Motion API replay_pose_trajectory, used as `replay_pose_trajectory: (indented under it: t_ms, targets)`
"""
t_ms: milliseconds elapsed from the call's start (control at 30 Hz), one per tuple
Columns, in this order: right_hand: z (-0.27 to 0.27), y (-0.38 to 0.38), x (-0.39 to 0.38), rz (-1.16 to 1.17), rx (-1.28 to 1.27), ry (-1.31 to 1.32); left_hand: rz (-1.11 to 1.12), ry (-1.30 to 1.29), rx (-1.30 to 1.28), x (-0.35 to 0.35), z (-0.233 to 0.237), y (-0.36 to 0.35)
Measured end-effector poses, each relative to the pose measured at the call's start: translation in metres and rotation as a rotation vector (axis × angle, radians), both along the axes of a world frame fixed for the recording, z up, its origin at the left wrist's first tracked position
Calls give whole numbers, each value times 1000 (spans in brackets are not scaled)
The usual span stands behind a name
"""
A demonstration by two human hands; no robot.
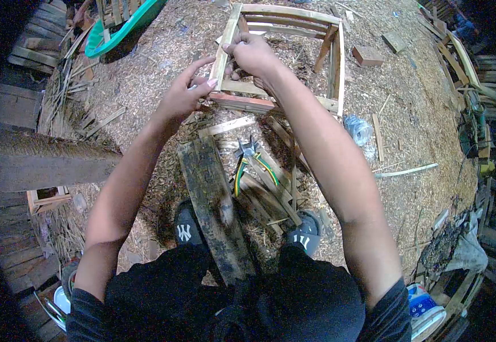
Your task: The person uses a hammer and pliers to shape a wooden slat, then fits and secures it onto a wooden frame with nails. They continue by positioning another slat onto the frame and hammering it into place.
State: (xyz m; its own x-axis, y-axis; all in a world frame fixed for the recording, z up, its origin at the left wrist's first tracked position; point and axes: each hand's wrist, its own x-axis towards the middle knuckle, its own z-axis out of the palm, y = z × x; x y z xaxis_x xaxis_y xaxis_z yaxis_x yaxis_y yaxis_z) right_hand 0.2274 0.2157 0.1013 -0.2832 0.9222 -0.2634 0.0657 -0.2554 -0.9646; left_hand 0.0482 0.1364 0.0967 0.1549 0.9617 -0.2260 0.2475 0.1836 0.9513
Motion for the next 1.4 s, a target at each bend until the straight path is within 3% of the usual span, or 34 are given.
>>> replay_pose_trajectory:
  t_ms: [67,267,600,767,1000,1067,1400]
  targets:
    - [-1,0,0,0,7,7,17,-130,19,4,0,-4]
    - [-7,3,-1,27,27,-32,50,-173,-6,11,6,-10]
    - [-10,6,-2,39,48,-95,54,-88,-20,4,-5,-6]
    - [-5,1,-2,39,36,-46,41,-174,-5,6,-1,-7]
    - [-15,9,-2,36,79,-46,21,-105,59,2,-13,-2]
    - [-17,11,-1,36,142,-97,23,-199,68,4,-12,-3]
    - [-3,0,-1,49,31,-39,43,-146,-34,4,-8,-5]
